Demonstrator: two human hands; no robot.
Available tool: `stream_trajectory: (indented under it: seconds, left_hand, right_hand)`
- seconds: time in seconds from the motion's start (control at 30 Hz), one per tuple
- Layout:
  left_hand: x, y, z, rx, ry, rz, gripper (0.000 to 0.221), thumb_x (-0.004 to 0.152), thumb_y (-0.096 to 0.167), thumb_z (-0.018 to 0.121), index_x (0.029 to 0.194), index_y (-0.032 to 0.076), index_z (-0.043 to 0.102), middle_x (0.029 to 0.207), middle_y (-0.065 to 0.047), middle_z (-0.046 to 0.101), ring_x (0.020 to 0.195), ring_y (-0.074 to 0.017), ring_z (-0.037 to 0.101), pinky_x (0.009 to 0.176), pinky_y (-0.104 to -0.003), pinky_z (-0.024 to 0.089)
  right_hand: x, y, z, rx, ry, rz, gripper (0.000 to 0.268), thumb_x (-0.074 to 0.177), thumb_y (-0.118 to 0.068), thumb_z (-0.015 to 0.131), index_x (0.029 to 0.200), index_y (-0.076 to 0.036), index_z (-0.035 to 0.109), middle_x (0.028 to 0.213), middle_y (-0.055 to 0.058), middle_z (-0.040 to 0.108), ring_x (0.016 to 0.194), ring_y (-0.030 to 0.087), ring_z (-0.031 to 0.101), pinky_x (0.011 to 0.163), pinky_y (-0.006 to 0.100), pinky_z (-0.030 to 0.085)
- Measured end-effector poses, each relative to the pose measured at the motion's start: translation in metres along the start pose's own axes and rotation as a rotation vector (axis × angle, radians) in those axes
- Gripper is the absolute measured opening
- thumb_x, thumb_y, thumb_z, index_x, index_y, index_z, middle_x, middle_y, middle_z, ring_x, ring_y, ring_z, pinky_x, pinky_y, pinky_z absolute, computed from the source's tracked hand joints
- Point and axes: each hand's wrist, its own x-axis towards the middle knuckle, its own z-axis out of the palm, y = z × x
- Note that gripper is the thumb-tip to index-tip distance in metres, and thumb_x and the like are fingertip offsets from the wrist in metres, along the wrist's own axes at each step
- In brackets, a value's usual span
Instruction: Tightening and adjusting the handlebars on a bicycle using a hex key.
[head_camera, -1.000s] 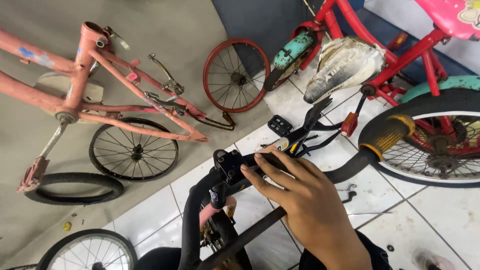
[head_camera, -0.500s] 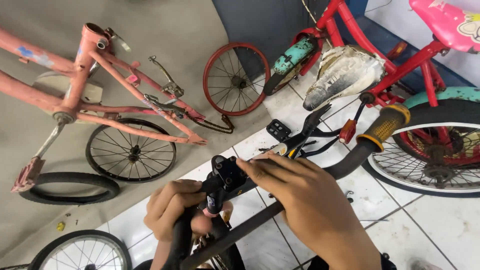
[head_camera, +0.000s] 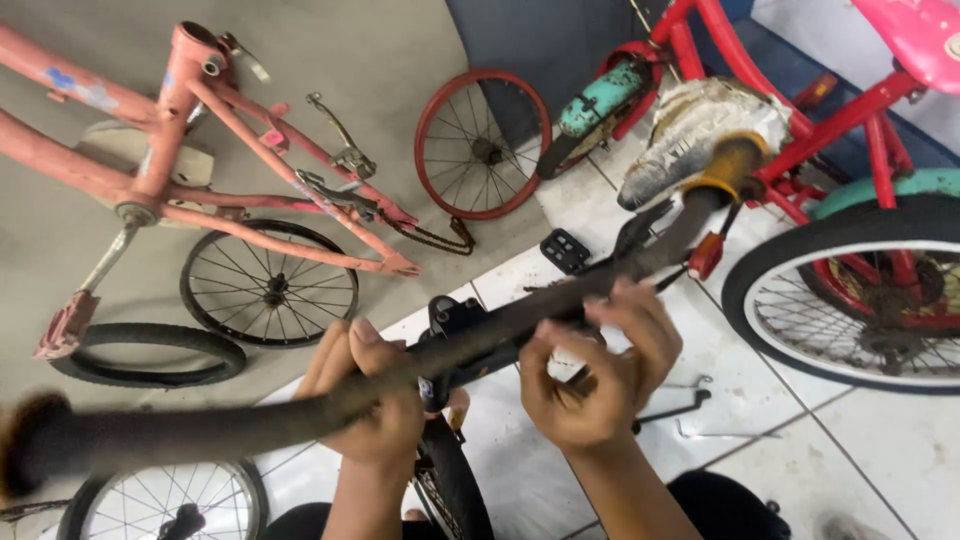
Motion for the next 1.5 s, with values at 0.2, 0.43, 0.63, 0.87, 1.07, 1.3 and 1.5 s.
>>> stream_trajectory:
  seconds: [0.2,0.43,0.63,0.87,1.07,1.3,1.5]
  left_hand:
    - [0.002,-0.003,0.002,-0.035,0.015,0.116,0.040,0.101,-0.009,0.047,0.066,0.001,0.031,0.058,-0.005,0.026,0.051,-0.0166,0.025,0.050,-0.032,0.016]
    - [0.002,-0.003,-0.001,-0.092,-0.039,-0.037,0.037,0.104,-0.001,0.050,0.068,0.001,0.042,0.060,-0.004,0.035,0.051,-0.0151,0.034,0.050,-0.030,0.025]
    - [0.000,-0.002,-0.001,-0.131,-0.064,-0.113,0.038,0.104,0.003,0.050,0.066,0.000,0.048,0.061,-0.004,0.038,0.051,-0.0135,0.035,0.051,-0.029,0.026]
    - [0.007,0.002,-0.001,-0.222,-0.134,-0.133,0.042,0.100,-0.004,0.054,0.068,0.008,0.028,0.067,-0.001,0.026,0.060,-0.0127,0.024,0.058,-0.030,0.019]
    - [-0.004,-0.012,0.004,-0.298,-0.239,-0.285,0.012,0.099,0.015,0.063,0.095,0.003,0.060,0.089,-0.004,0.056,0.081,-0.0157,0.056,0.076,-0.027,0.046]
    - [-0.010,-0.013,0.005,-0.518,-0.385,-0.556,0.022,0.096,0.022,0.067,0.110,0.004,0.068,0.118,-0.015,0.072,0.115,-0.0260,0.072,0.102,-0.035,0.056]
    - [-0.009,-0.012,0.006,-0.578,-0.387,-0.487,0.015,0.100,0.015,0.061,0.087,0.012,0.056,0.115,-0.010,0.070,0.123,-0.0323,0.071,0.117,-0.048,0.053]
  right_hand:
    - [-0.053,0.004,0.033,0.358,0.083,0.332,0.014,0.102,-0.018,0.052,0.097,-0.010,0.042,0.089,0.006,0.041,0.080,0.019,0.043,0.075,0.031,0.039]
    - [-0.051,0.007,0.037,1.083,-0.243,1.140,0.059,0.098,-0.046,0.057,0.142,-0.006,0.054,0.132,0.010,0.062,0.130,0.025,0.056,0.113,0.040,0.045]
    - [-0.062,0.010,0.043,1.272,-0.199,1.201,0.021,0.099,-0.023,0.068,0.113,-0.008,0.066,0.105,0.001,0.065,0.110,0.018,0.062,0.101,0.037,0.050]
    - [-0.060,0.010,0.041,1.249,-0.237,1.218,0.020,0.099,-0.024,0.069,0.113,-0.010,0.068,0.092,-0.003,0.066,0.101,0.014,0.066,0.100,0.036,0.052]
    - [-0.049,0.005,0.038,1.396,-0.166,1.311,0.015,0.100,-0.010,0.066,0.115,-0.008,0.064,0.106,0.005,0.065,0.101,0.018,0.064,0.091,0.030,0.055]
    - [-0.039,0.009,0.036,1.354,-0.239,1.394,0.009,0.095,-0.012,0.069,0.100,-0.015,0.062,0.108,0.006,0.068,0.104,0.022,0.064,0.090,0.037,0.052]
    - [-0.039,0.009,0.038,1.248,-0.247,1.351,0.008,0.093,-0.014,0.073,0.095,-0.015,0.065,0.103,-0.002,0.069,0.111,0.016,0.064,0.103,0.033,0.046]
